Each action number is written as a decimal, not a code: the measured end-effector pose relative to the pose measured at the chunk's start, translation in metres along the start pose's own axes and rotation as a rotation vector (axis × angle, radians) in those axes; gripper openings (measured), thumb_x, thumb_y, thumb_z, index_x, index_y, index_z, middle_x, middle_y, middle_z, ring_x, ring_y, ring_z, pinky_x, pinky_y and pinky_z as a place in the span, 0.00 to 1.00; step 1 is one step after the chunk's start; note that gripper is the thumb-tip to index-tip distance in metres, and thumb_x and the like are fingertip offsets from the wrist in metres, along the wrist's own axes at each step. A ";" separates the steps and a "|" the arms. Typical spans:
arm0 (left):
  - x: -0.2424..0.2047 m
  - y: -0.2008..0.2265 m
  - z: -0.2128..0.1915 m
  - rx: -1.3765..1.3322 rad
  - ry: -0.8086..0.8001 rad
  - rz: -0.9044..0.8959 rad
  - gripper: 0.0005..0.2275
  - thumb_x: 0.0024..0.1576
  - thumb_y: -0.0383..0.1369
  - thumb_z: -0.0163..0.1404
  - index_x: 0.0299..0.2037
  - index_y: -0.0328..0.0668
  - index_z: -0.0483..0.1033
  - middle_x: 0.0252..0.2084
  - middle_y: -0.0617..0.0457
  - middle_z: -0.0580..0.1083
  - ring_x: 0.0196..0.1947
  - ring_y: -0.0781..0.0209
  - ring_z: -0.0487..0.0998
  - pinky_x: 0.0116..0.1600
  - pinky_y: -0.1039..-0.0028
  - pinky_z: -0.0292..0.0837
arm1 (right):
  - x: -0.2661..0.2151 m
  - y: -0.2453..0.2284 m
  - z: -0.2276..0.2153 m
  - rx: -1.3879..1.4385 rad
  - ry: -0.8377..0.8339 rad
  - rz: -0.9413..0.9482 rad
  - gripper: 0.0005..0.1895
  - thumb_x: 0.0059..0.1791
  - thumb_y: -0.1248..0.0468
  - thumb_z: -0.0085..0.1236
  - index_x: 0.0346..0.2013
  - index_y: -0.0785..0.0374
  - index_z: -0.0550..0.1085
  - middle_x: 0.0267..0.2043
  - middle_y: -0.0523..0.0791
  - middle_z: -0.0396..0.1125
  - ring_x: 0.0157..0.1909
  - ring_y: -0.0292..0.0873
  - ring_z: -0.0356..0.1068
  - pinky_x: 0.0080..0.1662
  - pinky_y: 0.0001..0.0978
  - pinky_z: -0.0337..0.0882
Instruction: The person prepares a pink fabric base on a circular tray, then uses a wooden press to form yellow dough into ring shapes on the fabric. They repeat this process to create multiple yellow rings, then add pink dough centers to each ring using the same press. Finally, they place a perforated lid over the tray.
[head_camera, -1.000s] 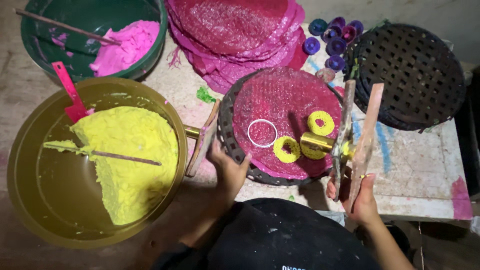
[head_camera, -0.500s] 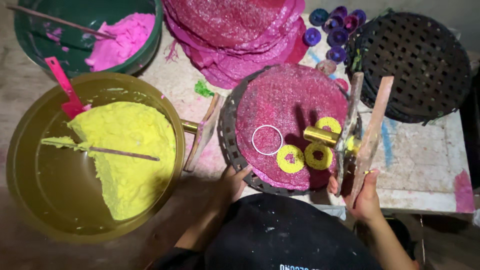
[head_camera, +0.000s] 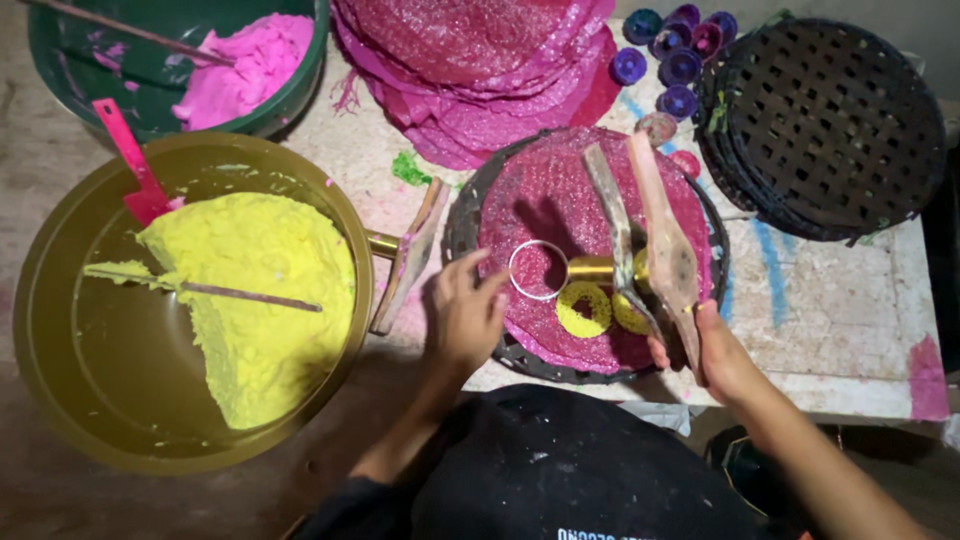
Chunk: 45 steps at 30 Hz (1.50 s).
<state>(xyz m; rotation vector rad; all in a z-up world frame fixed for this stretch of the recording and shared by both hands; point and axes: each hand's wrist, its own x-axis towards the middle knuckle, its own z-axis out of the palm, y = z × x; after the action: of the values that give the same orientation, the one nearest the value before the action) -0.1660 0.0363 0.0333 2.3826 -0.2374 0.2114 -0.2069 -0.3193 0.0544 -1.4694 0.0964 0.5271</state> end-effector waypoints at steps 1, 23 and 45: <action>0.007 0.005 0.003 0.008 -0.044 0.088 0.15 0.55 0.31 0.54 0.53 0.52 0.80 0.66 0.48 0.64 0.67 0.40 0.59 0.70 0.48 0.47 | 0.000 -0.001 0.001 -0.003 0.013 0.001 0.47 0.51 0.27 0.24 0.45 0.69 0.71 0.30 0.46 0.67 0.31 0.41 0.66 0.36 0.34 0.68; 0.116 0.014 0.027 -2.383 0.066 -0.101 0.23 0.62 0.60 0.44 0.33 0.49 0.65 0.29 0.60 0.63 0.33 0.64 0.67 0.52 0.65 0.67 | 0.082 -0.119 0.046 -0.838 -0.162 0.418 0.42 0.55 0.34 0.28 0.35 0.70 0.76 0.22 0.47 0.70 0.25 0.43 0.73 0.35 0.39 0.74; 0.146 -0.013 0.047 -2.319 0.189 -0.204 0.17 0.61 0.52 0.38 0.25 0.53 0.60 0.20 0.63 0.56 0.21 0.67 0.57 0.36 0.70 0.60 | 0.089 -0.126 0.087 -1.164 0.096 0.002 0.30 0.54 0.41 0.41 0.48 0.64 0.77 0.35 0.62 0.73 0.42 0.67 0.73 0.46 0.57 0.69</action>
<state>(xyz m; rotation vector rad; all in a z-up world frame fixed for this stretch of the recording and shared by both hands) -0.0171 -0.0021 0.0227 0.0693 -0.0197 -0.0245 -0.1005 -0.2118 0.1470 -2.6275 -0.1695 0.5318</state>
